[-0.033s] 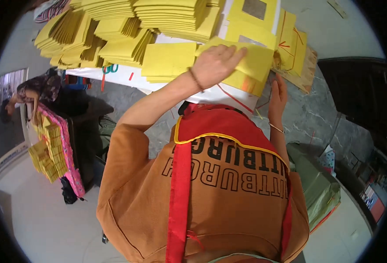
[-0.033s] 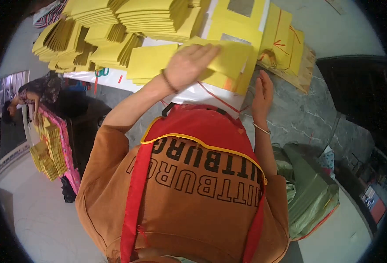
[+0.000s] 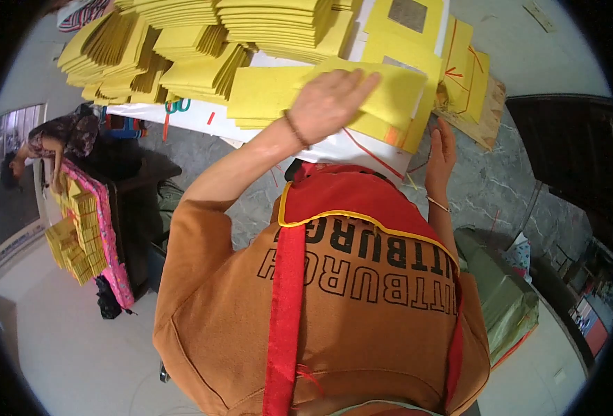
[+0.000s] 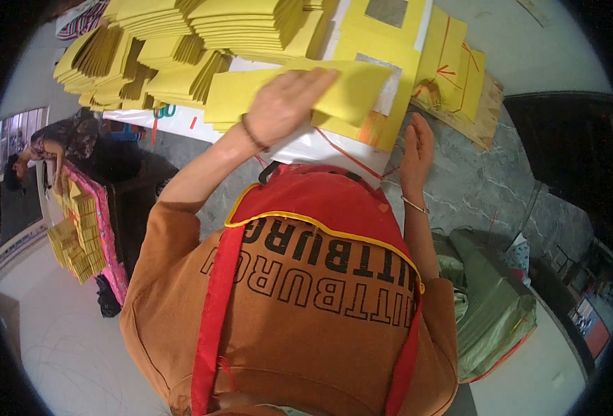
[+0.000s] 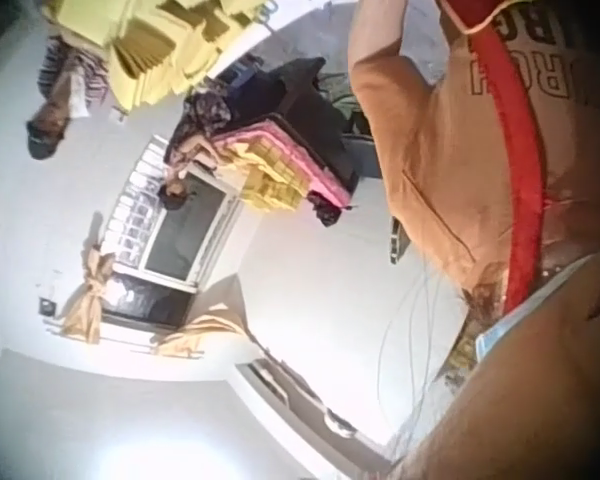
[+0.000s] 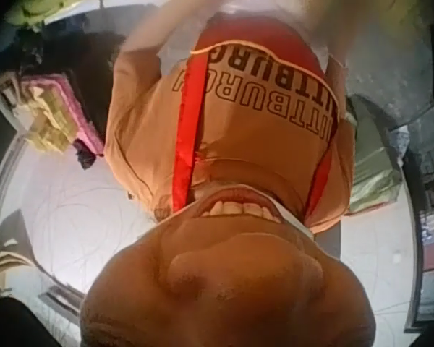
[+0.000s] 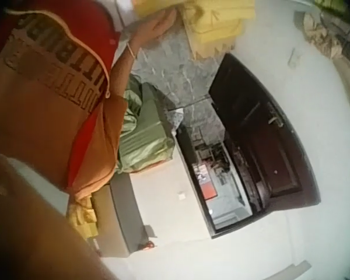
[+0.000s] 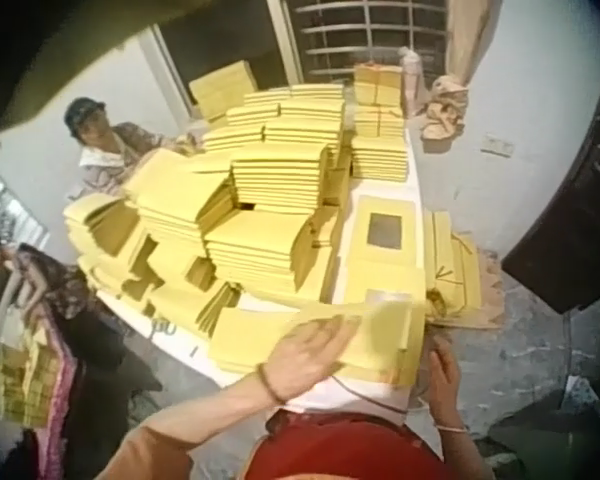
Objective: Apply silver foil squares to yellow paper sheets and stack them.
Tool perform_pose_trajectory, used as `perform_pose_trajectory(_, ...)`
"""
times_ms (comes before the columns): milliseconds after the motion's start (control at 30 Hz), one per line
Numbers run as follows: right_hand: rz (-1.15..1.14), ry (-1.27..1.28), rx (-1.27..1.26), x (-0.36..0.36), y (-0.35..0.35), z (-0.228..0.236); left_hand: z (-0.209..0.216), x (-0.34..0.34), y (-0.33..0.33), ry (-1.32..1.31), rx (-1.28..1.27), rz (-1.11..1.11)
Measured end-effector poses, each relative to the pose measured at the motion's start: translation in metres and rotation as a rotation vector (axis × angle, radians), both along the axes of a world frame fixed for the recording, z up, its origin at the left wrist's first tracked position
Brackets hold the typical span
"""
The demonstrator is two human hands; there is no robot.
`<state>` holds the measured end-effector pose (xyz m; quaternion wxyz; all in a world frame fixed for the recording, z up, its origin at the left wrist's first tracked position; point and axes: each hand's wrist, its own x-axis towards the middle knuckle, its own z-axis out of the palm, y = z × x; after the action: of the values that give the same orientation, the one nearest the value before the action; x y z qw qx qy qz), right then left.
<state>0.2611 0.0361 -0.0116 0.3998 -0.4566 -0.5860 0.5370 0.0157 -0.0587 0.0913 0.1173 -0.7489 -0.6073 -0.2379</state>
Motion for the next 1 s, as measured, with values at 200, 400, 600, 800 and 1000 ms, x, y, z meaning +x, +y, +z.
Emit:
perform_pose_trajectory(200, 0.049, -0.162, 0.171, -0.009, 0.000, -0.004, -0.026, -0.066, -0.084, 0.124, -0.135, 0.293)
perform_pose_trajectory(400, 0.148, -0.273, 0.318, -0.016, -0.001, -0.005, -0.096, -0.067, -0.109, 0.008, -0.260, 0.347)
perform_pose_trajectory(600, 0.183, -0.432, 0.532, -0.014, -0.001, -0.011, -0.102, -0.058, -0.111, 0.085, -0.292, 0.386)
perform_pose_trajectory(800, 0.269, -0.519, 0.610, -0.009, 0.010, -0.015, -0.051, -0.063, -0.103, 0.041, -0.505, 0.318)
perform_pose_trajectory(1000, 0.267, -0.475, 0.474, -0.009, 0.009, -0.013, -0.029, 0.001, -0.037, -0.309, -0.294, -0.081)
